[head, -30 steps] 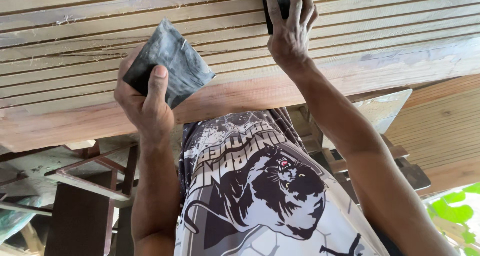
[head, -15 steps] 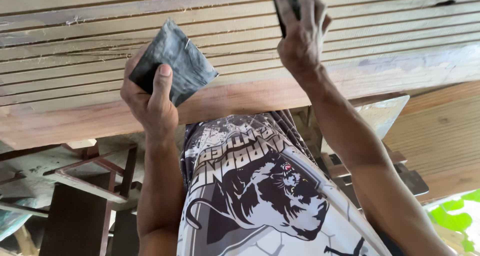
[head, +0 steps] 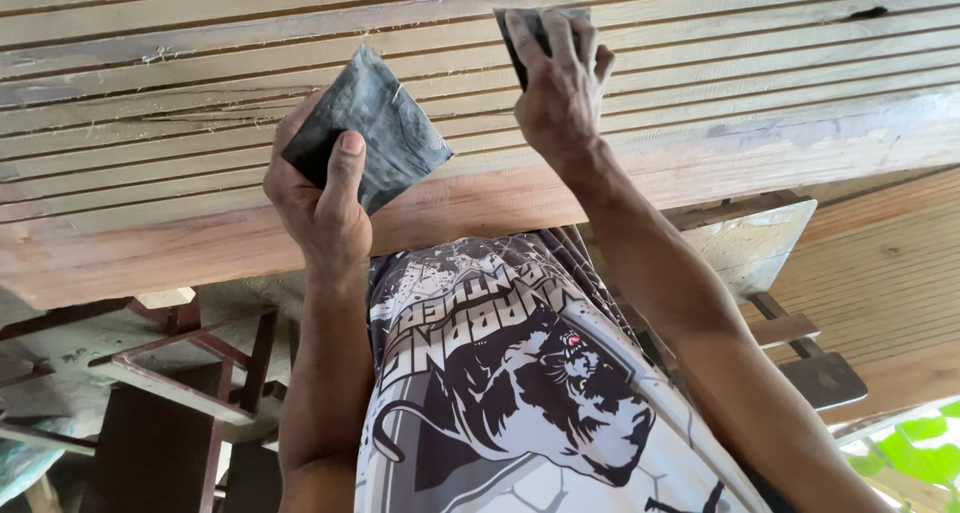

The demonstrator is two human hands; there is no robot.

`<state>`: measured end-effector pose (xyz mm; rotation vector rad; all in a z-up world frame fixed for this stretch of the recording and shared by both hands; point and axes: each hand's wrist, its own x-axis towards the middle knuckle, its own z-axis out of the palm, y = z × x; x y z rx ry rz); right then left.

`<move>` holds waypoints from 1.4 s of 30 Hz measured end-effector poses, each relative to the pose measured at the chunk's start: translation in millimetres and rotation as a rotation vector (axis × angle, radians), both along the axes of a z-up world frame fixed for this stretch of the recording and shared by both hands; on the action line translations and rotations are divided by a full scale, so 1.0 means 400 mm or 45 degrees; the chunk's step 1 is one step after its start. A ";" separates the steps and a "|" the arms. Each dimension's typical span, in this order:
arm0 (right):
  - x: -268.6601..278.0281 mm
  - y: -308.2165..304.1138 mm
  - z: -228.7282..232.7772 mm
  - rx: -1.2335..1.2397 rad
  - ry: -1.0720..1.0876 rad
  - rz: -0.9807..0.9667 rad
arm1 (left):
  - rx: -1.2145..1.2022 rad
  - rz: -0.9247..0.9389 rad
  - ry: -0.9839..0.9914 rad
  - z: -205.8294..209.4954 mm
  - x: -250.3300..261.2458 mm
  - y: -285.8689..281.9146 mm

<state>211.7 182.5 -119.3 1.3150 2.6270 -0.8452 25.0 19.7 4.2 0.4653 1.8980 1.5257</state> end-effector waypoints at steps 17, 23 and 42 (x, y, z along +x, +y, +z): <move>0.318 -0.126 0.385 -1.695 1.522 -0.771 | 0.238 -0.568 0.284 0.039 0.283 0.100; 0.432 -0.175 0.403 -1.248 1.676 -0.068 | 0.230 -0.835 0.152 0.133 0.271 0.086; 0.478 -0.280 0.590 0.194 0.918 0.331 | 0.363 -0.725 0.425 0.249 0.320 0.006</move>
